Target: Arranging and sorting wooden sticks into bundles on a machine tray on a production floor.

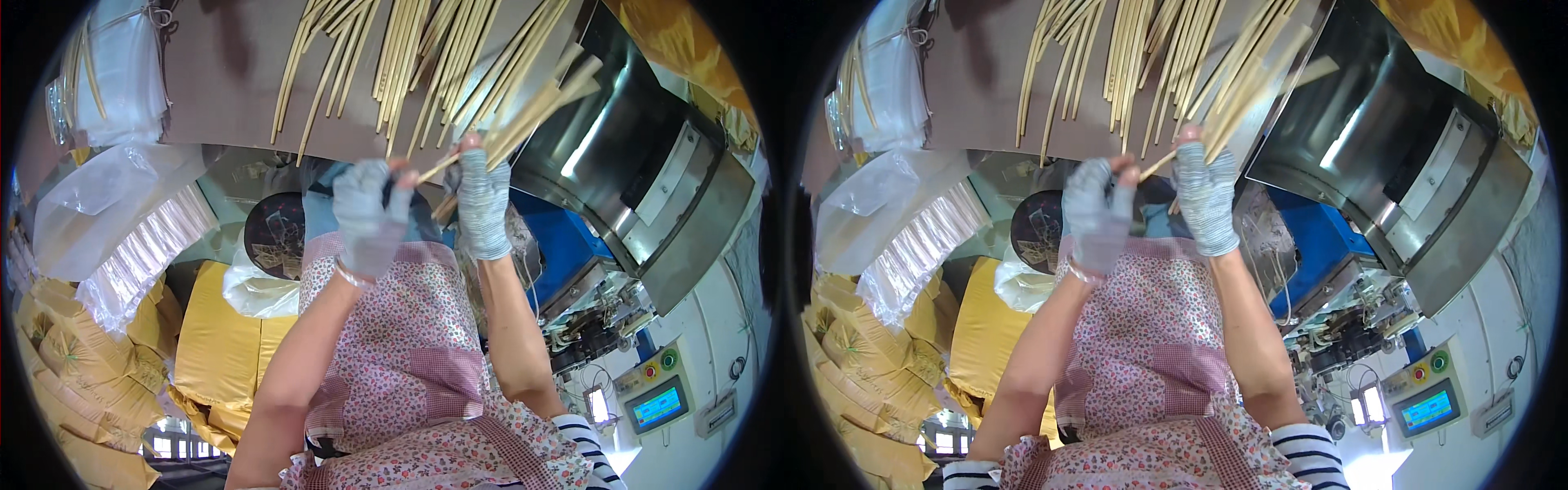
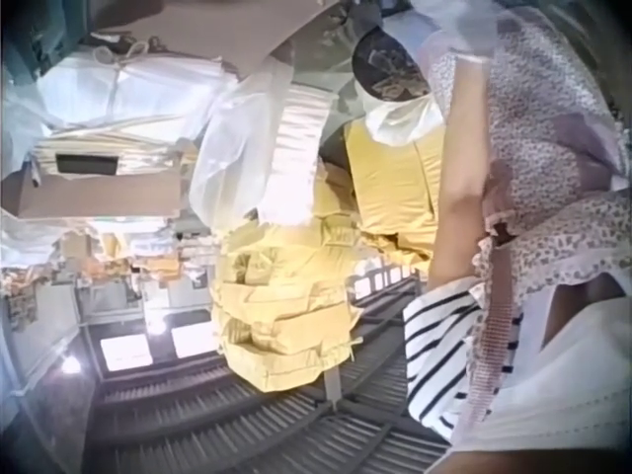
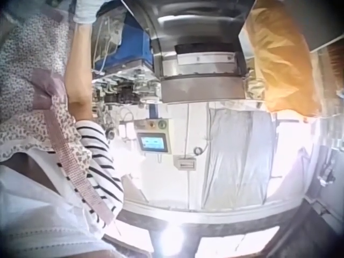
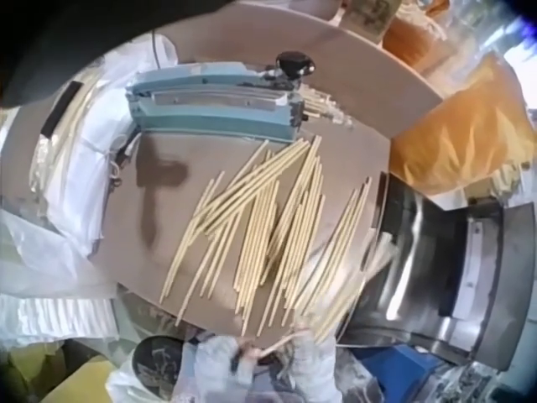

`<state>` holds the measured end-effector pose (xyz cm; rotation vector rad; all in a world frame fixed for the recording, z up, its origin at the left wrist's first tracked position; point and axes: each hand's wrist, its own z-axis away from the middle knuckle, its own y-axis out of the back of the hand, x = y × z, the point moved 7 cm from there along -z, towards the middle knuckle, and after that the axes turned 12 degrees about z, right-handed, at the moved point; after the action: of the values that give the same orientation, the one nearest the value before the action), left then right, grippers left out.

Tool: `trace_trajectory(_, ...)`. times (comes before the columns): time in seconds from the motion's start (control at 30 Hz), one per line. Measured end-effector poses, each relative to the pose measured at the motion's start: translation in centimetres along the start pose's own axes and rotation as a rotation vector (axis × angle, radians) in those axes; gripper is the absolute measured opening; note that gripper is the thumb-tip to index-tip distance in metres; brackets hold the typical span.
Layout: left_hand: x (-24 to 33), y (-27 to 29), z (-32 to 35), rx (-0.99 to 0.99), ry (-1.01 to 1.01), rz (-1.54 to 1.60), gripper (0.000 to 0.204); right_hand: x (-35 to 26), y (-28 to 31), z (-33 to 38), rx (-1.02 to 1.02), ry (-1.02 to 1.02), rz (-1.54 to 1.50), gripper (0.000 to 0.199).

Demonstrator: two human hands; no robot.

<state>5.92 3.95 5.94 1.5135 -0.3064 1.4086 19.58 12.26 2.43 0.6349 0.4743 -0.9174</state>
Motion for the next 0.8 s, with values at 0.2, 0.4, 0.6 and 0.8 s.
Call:
trace_trajectory(0.2, -3.5, -0.5, -3.0, 0.102, 0.232, -0.033, 0.018, -1.1, 1.9, -0.4, 0.091, 0.094, -0.207, 0.027)
trace_trajectory(0.4, -4.7, -1.1, -3.5, 0.024, 0.125, -0.193, 0.013, 0.2, 0.7, -0.1, -0.011, -0.020, -0.281, 0.023)
trace_trajectory(0.6, -5.1, -1.4, -4.0, 0.041, 0.166, -0.141, 0.013, 1.1, 0.4, 0.1, -0.007, -0.093, -0.173, 0.026)
trace_trajectory(0.8, -5.7, -1.1, -4.0, 0.062, 0.206, -0.067, 0.013, 2.0, -2.0, -1.0, 0.020, -0.041, -0.129, 0.020)
